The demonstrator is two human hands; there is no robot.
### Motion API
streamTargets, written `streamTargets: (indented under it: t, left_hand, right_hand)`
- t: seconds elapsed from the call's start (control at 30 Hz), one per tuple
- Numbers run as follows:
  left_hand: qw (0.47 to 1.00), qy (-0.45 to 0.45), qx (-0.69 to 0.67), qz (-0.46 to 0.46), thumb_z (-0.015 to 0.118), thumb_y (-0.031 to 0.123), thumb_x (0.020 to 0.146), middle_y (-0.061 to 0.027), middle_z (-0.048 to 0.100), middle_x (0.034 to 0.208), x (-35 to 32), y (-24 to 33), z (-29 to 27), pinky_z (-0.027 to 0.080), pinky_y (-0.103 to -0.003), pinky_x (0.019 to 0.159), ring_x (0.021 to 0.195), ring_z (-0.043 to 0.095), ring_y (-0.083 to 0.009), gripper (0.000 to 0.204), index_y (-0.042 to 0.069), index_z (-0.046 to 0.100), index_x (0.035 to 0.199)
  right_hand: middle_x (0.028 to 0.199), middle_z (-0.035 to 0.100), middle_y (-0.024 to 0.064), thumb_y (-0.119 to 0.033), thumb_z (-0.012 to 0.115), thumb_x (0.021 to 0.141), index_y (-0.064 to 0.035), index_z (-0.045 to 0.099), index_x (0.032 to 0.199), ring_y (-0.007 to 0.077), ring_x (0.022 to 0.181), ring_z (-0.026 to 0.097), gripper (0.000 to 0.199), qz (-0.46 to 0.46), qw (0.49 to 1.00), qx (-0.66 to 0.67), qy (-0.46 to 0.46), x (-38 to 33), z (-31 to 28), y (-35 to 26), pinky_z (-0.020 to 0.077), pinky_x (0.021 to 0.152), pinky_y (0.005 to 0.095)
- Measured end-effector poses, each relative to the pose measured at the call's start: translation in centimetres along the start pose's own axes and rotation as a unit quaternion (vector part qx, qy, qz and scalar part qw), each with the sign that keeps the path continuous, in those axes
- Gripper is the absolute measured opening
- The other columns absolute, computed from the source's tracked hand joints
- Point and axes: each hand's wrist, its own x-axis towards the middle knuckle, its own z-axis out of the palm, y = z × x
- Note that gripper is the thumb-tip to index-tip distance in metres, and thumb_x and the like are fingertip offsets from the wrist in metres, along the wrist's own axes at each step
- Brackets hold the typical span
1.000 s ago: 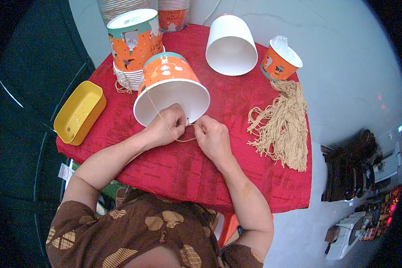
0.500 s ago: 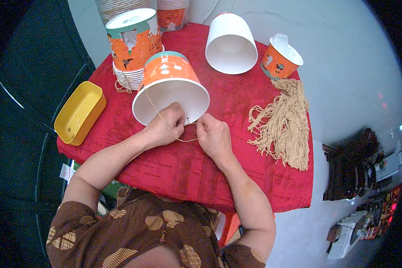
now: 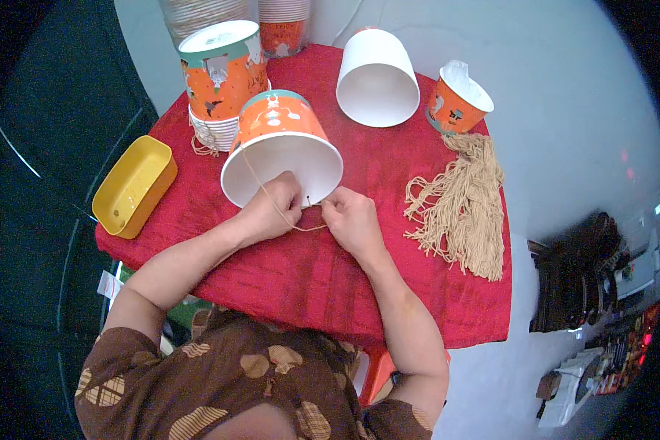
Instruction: Attaching string handles to Halloween-themed paper buckets by threading them through pre-punched holes.
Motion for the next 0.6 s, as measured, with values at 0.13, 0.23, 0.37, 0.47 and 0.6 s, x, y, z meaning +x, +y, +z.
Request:
streamTargets:
  t: [0.13, 0.23, 0.37, 0.47, 0.6]
  left_hand:
    - [1.000, 0.010, 0.018, 0.011, 0.058, -0.002, 0.076, -0.0238, 0.056, 0.089, -0.3, 0.2, 0.2, 0.049, -0.043, 0.070, 0.081, 0.060, -0.0407, 0.002, -0.004, 0.058, 0.075]
    - [1.000, 0.005, 0.021, 0.023, 0.059, -0.002, 0.077, -0.0225, 0.056, 0.090, -0.3, 0.3, 0.4, 0.049, -0.042, 0.070, 0.082, 0.060, -0.0390, 0.003, -0.005, 0.058, 0.078]
    - [0.999, -0.016, -0.019, 0.041, 0.059, -0.003, 0.077, -0.0204, 0.057, 0.091, -0.7, 1.2, -0.5, 0.049, -0.040, 0.071, 0.083, 0.061, -0.0357, 0.005, -0.004, 0.059, 0.081]
    - [0.990, 0.018, -0.114, 0.085, 0.058, -0.004, 0.076, -0.0180, 0.058, 0.093, -0.9, 1.8, -0.9, 0.050, -0.037, 0.073, 0.084, 0.062, -0.0319, 0.008, -0.003, 0.061, 0.084]
    - [0.970, 0.009, -0.152, 0.188, 0.051, -0.007, 0.071, -0.0157, 0.061, 0.091, -1.0, 2.2, -1.8, 0.051, -0.035, 0.074, 0.083, 0.063, -0.0289, 0.021, -0.003, 0.063, 0.088]
  right_hand:
    - [0.066, 0.063, 0.0192, -0.016, 0.062, 0.085, 0.0044, 0.067, 0.084, 0.0239, 0.058, 0.062, 0.021, 0.050, 0.998, -0.011, -0.021, 0.6, 0.0, -0.2, 0.0480, 0.056, 0.0366]
    - [0.063, 0.062, 0.0171, -0.017, 0.061, 0.086, 0.0062, 0.066, 0.084, 0.0202, 0.056, 0.059, 0.024, 0.045, 0.999, -0.010, -0.010, 0.8, 0.3, 1.3, 0.0458, 0.054, 0.0356]
    - [0.060, 0.060, 0.0085, -0.016, 0.059, 0.089, 0.0063, 0.066, 0.085, 0.0111, 0.055, 0.052, 0.024, 0.111, 0.989, 0.095, 0.030, 0.5, 0.2, 1.0, 0.0418, 0.052, 0.0323]
    - [0.061, 0.059, 0.0037, -0.014, 0.058, 0.090, 0.0052, 0.067, 0.086, 0.0078, 0.058, 0.049, 0.022, 0.126, 0.978, 0.148, 0.076, 0.6, -0.3, 0.7, 0.0413, 0.053, 0.0302]
    - [0.059, 0.053, -0.0009, -0.011, 0.057, 0.092, 0.0044, 0.062, 0.078, 0.0066, 0.055, 0.047, 0.021, 0.083, 0.967, 0.188, 0.152, 0.8, -1.3, 1.7, 0.0378, 0.049, 0.0276]
